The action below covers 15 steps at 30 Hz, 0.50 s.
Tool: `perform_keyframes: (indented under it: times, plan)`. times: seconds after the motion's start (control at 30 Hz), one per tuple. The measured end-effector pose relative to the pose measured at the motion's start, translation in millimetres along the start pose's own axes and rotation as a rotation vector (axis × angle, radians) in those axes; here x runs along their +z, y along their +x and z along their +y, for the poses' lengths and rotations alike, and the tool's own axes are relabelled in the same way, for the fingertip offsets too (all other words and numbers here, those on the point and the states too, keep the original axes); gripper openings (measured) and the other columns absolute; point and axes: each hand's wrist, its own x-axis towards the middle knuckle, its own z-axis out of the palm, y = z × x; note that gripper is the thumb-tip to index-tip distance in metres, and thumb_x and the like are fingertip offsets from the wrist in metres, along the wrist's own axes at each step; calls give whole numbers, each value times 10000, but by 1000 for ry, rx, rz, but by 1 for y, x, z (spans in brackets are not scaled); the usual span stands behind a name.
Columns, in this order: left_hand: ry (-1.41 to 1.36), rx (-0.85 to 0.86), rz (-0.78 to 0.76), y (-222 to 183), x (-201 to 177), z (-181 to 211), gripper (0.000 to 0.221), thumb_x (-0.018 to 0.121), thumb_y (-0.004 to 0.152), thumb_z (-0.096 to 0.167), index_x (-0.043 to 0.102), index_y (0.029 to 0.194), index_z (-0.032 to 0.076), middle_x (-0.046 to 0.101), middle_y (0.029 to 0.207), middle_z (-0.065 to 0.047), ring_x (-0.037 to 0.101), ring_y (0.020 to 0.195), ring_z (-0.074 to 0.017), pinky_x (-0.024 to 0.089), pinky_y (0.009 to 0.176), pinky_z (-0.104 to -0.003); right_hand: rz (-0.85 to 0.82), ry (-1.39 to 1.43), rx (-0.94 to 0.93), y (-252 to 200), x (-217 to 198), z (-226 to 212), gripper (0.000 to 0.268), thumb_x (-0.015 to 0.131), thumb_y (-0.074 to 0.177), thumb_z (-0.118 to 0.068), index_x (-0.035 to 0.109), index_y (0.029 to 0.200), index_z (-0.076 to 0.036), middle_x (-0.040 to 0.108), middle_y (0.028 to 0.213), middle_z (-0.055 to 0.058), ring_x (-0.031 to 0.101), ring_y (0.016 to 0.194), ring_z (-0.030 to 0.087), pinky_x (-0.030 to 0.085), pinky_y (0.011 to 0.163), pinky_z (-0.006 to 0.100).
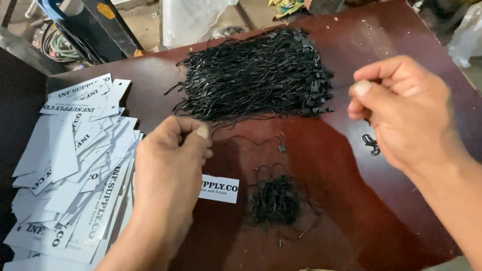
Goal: Organizing and sorting black plastic tag fasteners from a large pile into a smaller group on a table.
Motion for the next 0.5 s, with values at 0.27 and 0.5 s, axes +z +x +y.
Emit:
perform_keyframes:
  times: [0.27,0.5]
  plan:
    - [183,378,104,76,12,1,217,682,958,320,690,774,205,650,622,49,548,637,-96,465,701,-309,-63,-200,-100,74,12,-8,98,625,1075,-37,582,1053,-122,643,895,28,632,680,95,553,627,202]
    - [280,421,103,91,23,-13,258,665,974,372,666,779,203,593,645,38,538,687,-171,423,697,-363,34,-455,-185,79,14,18,130,739,1008,-67,683,1028,-183,685,981,-99,543,845,-2,455,795,168]
